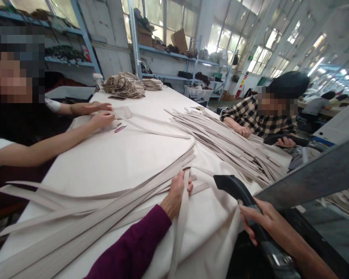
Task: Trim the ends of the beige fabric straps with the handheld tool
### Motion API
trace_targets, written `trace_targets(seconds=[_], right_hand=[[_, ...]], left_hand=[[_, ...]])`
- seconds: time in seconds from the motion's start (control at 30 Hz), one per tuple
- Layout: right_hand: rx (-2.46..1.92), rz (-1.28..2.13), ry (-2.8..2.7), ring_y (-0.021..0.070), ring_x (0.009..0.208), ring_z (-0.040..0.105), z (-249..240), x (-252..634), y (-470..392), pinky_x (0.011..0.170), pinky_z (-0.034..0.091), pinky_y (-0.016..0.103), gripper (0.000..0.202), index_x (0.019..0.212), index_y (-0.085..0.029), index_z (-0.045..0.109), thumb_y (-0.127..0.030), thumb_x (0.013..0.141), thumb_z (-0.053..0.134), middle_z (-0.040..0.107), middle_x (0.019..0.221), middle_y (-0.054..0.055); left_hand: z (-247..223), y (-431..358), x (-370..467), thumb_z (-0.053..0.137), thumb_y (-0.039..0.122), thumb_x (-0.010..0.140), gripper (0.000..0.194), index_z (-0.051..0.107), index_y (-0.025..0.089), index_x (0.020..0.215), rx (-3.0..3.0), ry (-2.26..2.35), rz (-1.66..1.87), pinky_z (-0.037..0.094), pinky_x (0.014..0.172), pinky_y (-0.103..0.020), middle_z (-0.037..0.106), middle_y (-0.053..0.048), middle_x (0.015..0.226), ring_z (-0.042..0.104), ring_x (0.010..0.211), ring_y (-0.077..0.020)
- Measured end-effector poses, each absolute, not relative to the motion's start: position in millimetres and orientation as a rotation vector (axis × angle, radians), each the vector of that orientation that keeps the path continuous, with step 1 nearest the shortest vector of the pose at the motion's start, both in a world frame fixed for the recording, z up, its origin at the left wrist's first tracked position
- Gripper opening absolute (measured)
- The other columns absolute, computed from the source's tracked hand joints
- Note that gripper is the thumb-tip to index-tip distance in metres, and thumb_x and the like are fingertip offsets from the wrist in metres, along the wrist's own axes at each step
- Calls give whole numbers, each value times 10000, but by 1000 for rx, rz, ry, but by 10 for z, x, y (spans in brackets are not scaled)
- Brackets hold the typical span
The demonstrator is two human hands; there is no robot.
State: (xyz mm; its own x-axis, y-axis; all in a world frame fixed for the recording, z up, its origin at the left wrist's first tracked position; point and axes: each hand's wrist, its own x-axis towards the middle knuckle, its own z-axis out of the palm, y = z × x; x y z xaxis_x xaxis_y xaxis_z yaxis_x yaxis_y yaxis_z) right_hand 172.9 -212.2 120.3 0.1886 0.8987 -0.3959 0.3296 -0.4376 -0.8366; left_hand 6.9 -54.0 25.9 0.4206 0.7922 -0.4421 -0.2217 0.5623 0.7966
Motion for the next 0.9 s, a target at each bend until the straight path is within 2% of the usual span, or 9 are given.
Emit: trace_targets(seconds=[0.13, 0.27, 0.43, 0.73, 0.8, 0.9], right_hand=[[-1877, 1226, -1141, 119, 390, 502, 1272, 1749, -2276, 403, 419, 234, 352, 694, -182, 461, -518, 797, 452, 504, 466, -36], [-1936, 1166, -1055, 140, 423, 522, 1336, 1841, -2432, 431, 441, 255, 361, 718, -192, 484, -541, 800, 439, 521, 486, -18], [-1948, 1215, -1047, 152, 425, 523, 1328, 1802, -2616, 438, 459, 278, 402, 695, -196, 485, -583, 784, 425, 521, 484, -4], [-1850, 1339, -989, 104, 399, 476, 1274, 1408, -2625, 414, 429, 217, 366, 738, -195, 451, -559, 775, 464, 484, 481, -46], [-1833, 1371, -1000, 103, 404, 485, 1246, 1367, -2581, 414, 427, 211, 356, 748, -196, 446, -550, 771, 475, 495, 495, -47], [-1799, 1351, -1029, 103, 404, 494, 1185, 1343, -2482, 405, 423, 204, 326, 754, -193, 445, -517, 790, 464, 508, 504, -48]], left_hand=[[292, -431, 127, 365, 470, 806, 341, 470, 156, 723, 579, 947, 735, 185, 350, -179, 313, 72, 389, 266, 320, -51], [253, -420, 143, 387, 411, 807, 295, 489, 142, 870, 551, 918, 841, 193, 353, -173, 381, 68, 489, 256, 323, -26], [186, -578, 124, 509, 329, 743, 332, 493, 169, 1033, 756, 726, 852, 197, 354, -161, 432, 65, 597, 285, 339, -3], [115, -1031, 237, 528, 278, 702, 277, 551, 125, 931, 873, 637, 701, 195, 303, -175, 467, 51, 593, 301, 296, -6], [101, -1046, 254, 524, 273, 701, 315, 563, 116, 971, 890, 609, 687, 195, 303, -175, 474, 49, 586, 298, 294, -6], [99, -1019, 251, 531, 255, 692, 521, 479, 138, 1197, 915, 584, 652, 199, 309, -175, 469, 68, 539, 298, 285, -17]])
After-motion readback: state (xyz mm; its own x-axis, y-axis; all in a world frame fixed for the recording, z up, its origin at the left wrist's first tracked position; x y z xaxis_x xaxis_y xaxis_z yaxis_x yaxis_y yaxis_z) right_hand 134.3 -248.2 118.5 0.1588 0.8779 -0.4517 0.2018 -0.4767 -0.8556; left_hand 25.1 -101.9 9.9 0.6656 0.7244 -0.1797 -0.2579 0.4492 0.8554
